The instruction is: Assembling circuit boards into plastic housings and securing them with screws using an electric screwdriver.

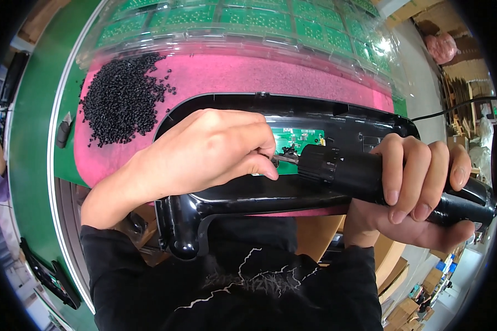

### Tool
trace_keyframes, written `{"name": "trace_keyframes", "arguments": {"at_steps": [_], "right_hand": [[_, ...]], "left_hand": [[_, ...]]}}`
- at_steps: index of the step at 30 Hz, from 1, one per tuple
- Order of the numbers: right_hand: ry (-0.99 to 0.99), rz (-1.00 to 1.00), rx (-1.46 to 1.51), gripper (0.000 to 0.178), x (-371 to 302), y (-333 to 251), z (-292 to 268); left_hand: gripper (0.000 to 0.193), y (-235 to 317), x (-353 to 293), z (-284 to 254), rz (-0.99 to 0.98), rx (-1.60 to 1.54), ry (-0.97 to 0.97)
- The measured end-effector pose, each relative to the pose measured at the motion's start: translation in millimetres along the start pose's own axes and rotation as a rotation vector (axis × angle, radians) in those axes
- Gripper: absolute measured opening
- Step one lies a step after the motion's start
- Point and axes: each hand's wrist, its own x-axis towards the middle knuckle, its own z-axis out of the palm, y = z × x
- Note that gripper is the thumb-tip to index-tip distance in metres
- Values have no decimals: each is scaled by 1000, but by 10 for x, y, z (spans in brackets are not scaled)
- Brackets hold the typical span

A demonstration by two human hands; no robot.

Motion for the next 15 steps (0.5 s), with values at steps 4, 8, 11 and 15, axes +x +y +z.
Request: {"name": "trace_keyframes", "arguments": {"at_steps": [4, 8, 11, 15], "right_hand": [[9, 45, 21, 39, -15, -1, 1], [10, 70, 9, 39, -17, 12, 12], [-1, 58, 28, 43, -13, -11, -2], [-60, 44, -3, 50, -18, 120, 3]], "left_hand": [[29, -6, 12, 9, 97, 89, 22], [31, 0, -14, 34, 117, 182, 48], [30, 17, 40, -11, 141, 223, 78], [22, 70, 4, -56, 95, 151, 267]]}}
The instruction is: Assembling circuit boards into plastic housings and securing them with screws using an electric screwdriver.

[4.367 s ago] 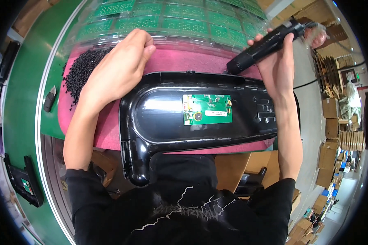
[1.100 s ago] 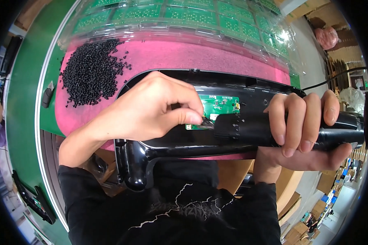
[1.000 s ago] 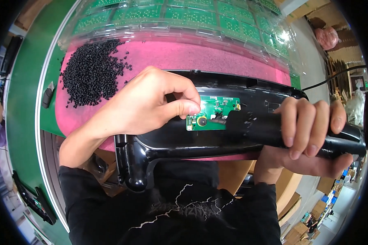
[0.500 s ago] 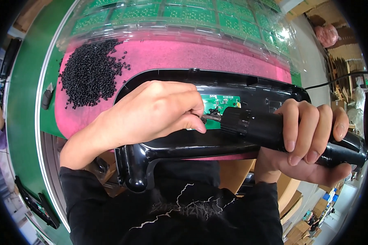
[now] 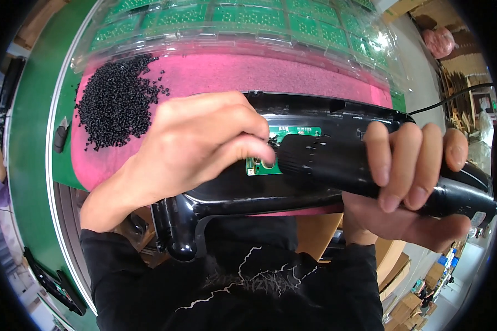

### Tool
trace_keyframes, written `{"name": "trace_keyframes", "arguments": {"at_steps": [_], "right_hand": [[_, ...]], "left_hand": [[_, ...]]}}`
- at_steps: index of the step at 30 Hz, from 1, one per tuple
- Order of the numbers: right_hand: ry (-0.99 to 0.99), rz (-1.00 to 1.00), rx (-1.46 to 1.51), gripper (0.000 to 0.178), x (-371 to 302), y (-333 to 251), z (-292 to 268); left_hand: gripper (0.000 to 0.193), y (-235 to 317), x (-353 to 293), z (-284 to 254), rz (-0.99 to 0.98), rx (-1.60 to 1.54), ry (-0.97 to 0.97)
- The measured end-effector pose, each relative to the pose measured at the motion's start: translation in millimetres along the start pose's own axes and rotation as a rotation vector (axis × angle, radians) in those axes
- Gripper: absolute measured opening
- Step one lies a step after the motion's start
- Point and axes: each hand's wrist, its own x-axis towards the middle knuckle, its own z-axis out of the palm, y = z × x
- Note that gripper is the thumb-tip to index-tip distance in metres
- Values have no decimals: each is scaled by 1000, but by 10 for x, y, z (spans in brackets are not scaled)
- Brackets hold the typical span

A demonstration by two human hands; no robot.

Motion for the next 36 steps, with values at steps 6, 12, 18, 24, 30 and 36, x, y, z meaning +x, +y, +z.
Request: {"name": "trace_keyframes", "arguments": {"at_steps": [6, 12, 18, 24, 30, 36], "right_hand": [[-50, 117, -369, 47, -14, 38, 4], [197, 139, -599, 47, -43, 108, 208], [1, 209, -485, 46, 38, 200, 91], [-218, 331, -728, 34, 243, 233, 143], [-147, 344, -764, 27, 271, 386, 220], [-2, 149, -455, 26, 127, 281, 162]], "left_hand": [[8, -69, 13, -10, -109, 153, 23], [27, -14, -6, -3, -303, 133, -84], [10, -80, -92, 25, -244, 85, -83], [10, -46, -82, -68, -324, 17, -225], [14, -125, -136, -30, -151, 126, -202], [15, -151, -152, -29, -224, 66, -269]]}}
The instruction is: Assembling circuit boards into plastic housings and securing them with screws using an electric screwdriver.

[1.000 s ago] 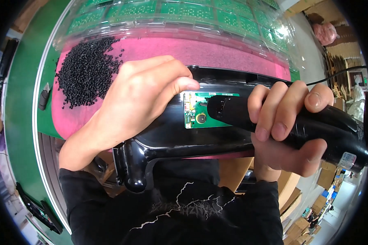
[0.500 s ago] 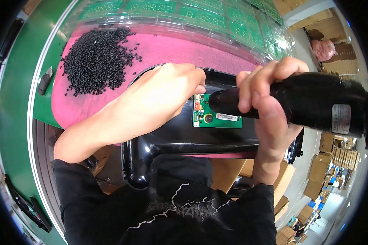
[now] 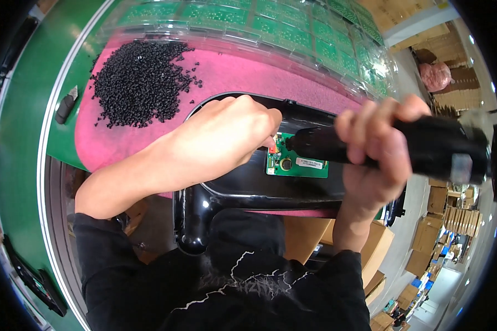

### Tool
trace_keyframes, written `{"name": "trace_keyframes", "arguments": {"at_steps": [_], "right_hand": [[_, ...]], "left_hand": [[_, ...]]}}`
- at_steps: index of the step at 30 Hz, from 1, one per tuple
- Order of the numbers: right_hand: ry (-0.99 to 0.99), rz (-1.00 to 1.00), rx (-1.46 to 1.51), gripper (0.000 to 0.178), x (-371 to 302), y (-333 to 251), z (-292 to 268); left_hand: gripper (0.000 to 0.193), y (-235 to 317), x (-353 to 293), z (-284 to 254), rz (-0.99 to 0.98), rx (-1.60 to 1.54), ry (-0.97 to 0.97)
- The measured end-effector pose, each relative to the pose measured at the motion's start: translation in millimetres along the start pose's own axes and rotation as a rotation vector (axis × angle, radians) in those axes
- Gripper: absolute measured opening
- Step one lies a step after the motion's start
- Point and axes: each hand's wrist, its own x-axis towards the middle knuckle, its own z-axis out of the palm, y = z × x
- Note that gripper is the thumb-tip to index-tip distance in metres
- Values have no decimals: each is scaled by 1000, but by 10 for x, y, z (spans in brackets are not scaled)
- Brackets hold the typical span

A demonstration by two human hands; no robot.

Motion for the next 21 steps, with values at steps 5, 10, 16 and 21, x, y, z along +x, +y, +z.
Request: {"name": "trace_keyframes", "arguments": {"at_steps": [5, 10, 16, 21], "right_hand": [[-32, -84, 226, 24, 6, -168, -123], [-43, -114, 333, 26, -37, -179, -201], [-80, 72, 151, 30, -41, -216, -155], [-92, 180, 106, 35, -109, -146, -99]], "left_hand": [[15, 51, 71, -17, 99, -81, 14], [16, 40, 91, -9, 184, -113, 42], [15, 53, 112, -13, 182, -74, -55], [15, 69, 101, -45, 116, 48, 17]]}}
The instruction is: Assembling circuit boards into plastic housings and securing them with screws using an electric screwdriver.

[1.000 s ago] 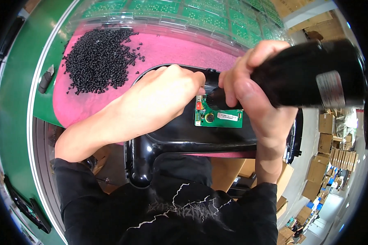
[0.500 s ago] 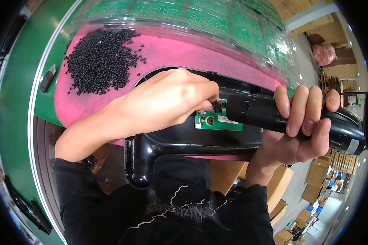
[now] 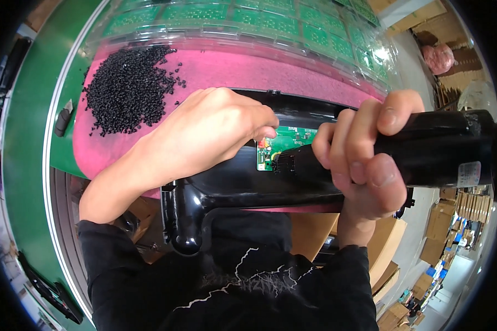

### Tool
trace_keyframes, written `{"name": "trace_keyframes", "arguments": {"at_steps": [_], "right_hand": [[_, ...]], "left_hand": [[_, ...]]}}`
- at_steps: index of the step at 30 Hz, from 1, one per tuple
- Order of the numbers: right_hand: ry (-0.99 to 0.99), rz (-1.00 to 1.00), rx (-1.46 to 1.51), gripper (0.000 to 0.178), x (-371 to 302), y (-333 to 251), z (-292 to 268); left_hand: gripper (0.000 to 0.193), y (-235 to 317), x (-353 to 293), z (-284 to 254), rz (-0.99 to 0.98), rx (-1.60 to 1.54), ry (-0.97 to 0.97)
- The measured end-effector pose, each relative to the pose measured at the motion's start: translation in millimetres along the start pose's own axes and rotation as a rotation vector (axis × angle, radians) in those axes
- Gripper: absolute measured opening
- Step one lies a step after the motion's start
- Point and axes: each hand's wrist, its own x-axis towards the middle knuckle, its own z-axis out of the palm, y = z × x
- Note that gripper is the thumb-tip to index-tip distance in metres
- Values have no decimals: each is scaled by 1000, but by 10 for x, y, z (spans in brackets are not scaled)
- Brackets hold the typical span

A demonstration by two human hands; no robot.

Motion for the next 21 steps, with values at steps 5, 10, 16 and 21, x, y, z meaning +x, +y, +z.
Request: {"name": "trace_keyframes", "arguments": {"at_steps": [5, 10, 16, 21], "right_hand": [[-49, -18, -26, 36, -10, -3, 65], [-129, -13, 128, 41, -37, 15, 113], [-136, 29, 70, 39, 1, 4, 145], [-26, -31, 122, 34, -82, -47, 109]], "left_hand": [[18, -44, -17, 31, 5, 36, 57], [14, 15, -31, 1, -118, -30, 54], [29, 34, -52, 6, -122, 79, -11], [24, 47, -41, 14, -172, 74, 33]]}}
